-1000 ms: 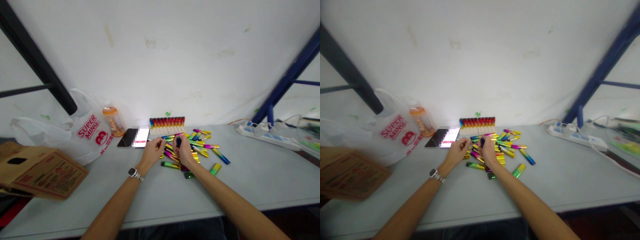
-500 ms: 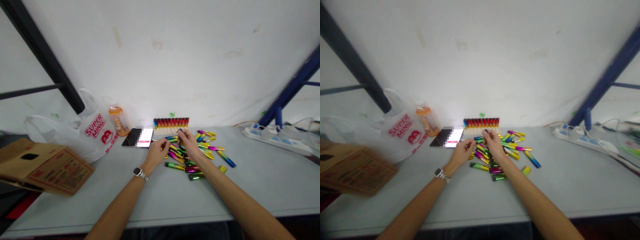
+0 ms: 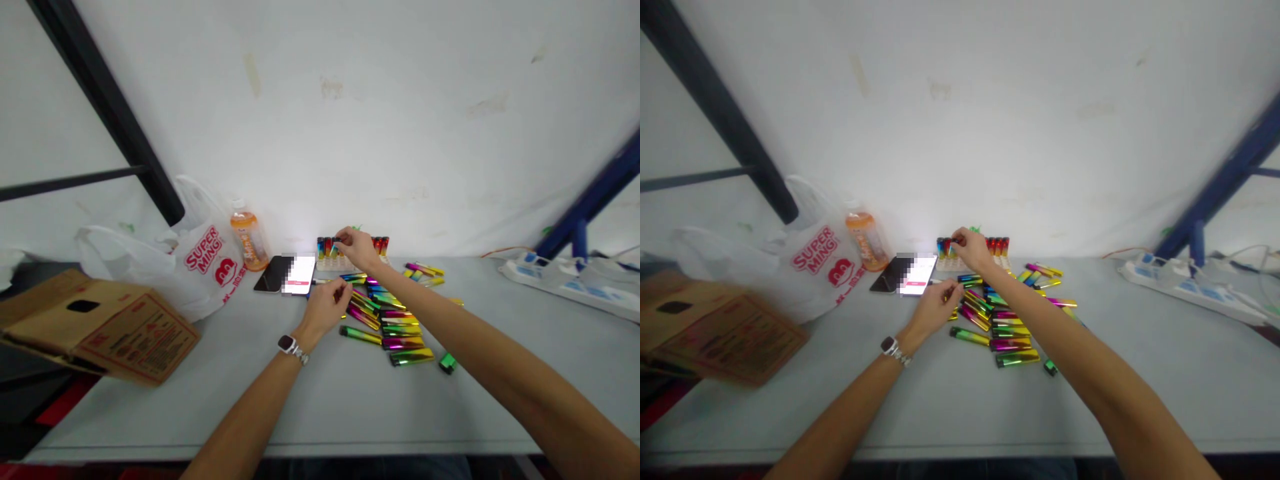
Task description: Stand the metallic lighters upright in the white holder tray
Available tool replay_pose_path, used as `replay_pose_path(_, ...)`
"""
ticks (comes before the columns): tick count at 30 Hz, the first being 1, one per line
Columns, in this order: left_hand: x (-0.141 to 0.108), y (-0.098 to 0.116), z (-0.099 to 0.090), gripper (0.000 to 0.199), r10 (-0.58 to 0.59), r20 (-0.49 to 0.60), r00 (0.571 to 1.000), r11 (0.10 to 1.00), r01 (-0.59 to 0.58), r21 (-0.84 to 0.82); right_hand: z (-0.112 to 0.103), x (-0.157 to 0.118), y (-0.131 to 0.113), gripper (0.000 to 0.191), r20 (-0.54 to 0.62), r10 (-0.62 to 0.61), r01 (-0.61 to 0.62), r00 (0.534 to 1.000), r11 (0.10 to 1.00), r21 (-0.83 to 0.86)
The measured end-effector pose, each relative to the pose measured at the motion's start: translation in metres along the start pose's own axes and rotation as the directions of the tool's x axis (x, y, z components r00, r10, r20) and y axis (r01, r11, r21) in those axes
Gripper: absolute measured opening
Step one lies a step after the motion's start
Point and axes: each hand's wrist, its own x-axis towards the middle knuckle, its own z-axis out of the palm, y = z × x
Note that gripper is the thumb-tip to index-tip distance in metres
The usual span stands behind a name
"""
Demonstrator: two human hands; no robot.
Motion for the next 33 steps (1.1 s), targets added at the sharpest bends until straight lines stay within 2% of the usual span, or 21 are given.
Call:
replay_pose_path(6, 0.001, -0.002, 0.000, 0.035, -0.005, 0.010, 1.000, 1.000, 0.004, 0.019, 0.023, 0.018, 0.028, 0.011, 0.080, -0.026, 0.030, 0.996, 0.998, -0.051)
replay_pose_path(11, 0.001, -0.001, 0.000, 0.037, -0.010, 0.012, 1.000, 0.999, 0.009, 0.033, 0.031, 0.025, 0.038, 0.010, 0.083, -0.045, 0.050, 0.996, 0.997, -0.058)
replay_pose_path(19, 0.001, -0.004, -0.003, 0.037, -0.031, -0.007, 0.999, 0.998, 0.031, 0.048, 0.030, 0.036, 0.031, 0.010, 0.170, -0.061, 0.080, 0.984, 0.991, -0.111)
replay_pose_path(26, 0.007, -0.012, -0.020, 0.034, -0.134, -0.189, 0.973, 0.974, 0.165, 0.157, 0.020, 0.051, 0.025, 0.010, 0.283, -0.074, 0.156, 0.956, 0.947, -0.281)
replay_pose_path(33, 0.007, -0.012, -0.026, 0.033, -0.192, -0.214, 0.958, 0.943, 0.240, 0.231, 0.016, 0.048, 0.021, 0.017, 0.297, -0.093, 0.217, 0.950, 0.883, -0.416)
